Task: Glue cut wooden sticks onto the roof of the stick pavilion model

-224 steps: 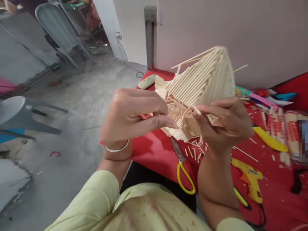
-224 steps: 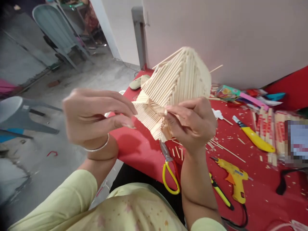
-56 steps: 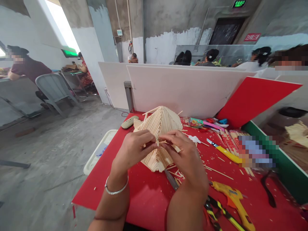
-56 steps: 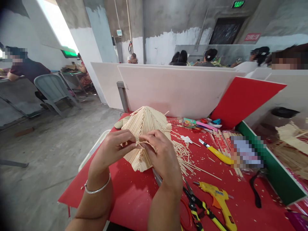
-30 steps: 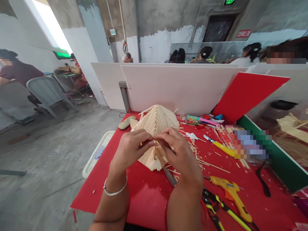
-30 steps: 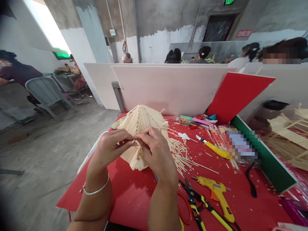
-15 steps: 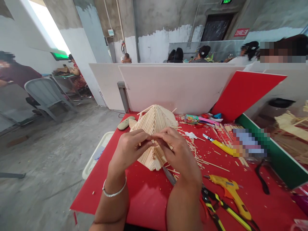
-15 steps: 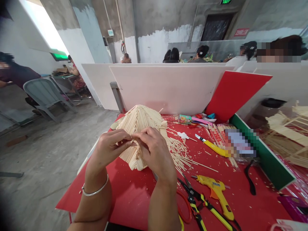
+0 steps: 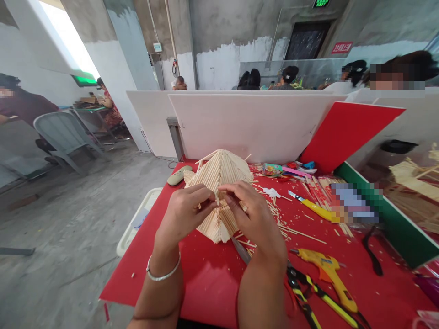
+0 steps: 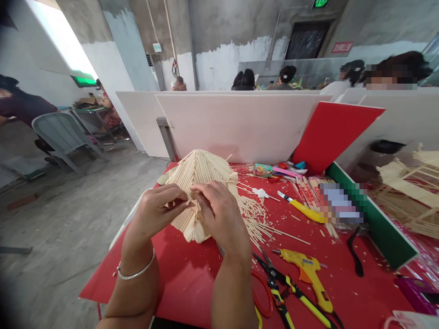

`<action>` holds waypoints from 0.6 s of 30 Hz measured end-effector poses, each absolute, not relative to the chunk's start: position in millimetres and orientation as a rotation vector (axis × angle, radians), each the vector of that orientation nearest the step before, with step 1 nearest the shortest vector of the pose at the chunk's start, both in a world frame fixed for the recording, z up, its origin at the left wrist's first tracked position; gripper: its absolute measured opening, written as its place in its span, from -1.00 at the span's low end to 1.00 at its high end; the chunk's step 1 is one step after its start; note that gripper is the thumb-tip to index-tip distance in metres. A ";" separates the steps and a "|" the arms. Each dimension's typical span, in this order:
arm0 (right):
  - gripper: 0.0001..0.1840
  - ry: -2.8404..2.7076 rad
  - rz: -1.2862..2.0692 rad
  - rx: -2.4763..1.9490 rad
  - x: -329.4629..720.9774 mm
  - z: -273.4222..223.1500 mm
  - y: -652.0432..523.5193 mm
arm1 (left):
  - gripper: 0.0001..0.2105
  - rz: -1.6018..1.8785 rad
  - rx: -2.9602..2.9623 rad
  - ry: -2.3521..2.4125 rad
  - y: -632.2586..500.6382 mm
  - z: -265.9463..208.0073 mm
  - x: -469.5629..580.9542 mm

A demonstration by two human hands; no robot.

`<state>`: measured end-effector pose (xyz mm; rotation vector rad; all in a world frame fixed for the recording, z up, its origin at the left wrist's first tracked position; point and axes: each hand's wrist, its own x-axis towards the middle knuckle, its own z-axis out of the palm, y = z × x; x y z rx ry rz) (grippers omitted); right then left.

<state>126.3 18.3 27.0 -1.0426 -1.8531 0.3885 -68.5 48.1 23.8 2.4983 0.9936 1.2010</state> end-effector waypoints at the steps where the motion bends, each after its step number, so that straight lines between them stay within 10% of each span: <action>1: -0.77 -1.848 0.390 -1.043 126.3 27.0 18.3 | -0.87 1.201 2.498 0.995 48.1 23.8 -68.3; 18: -0.78 -1.825 0.395 -1.046 126.7 27.8 16.8 | -0.87 1.214 2.547 1.002 49.8 21.2 -66.4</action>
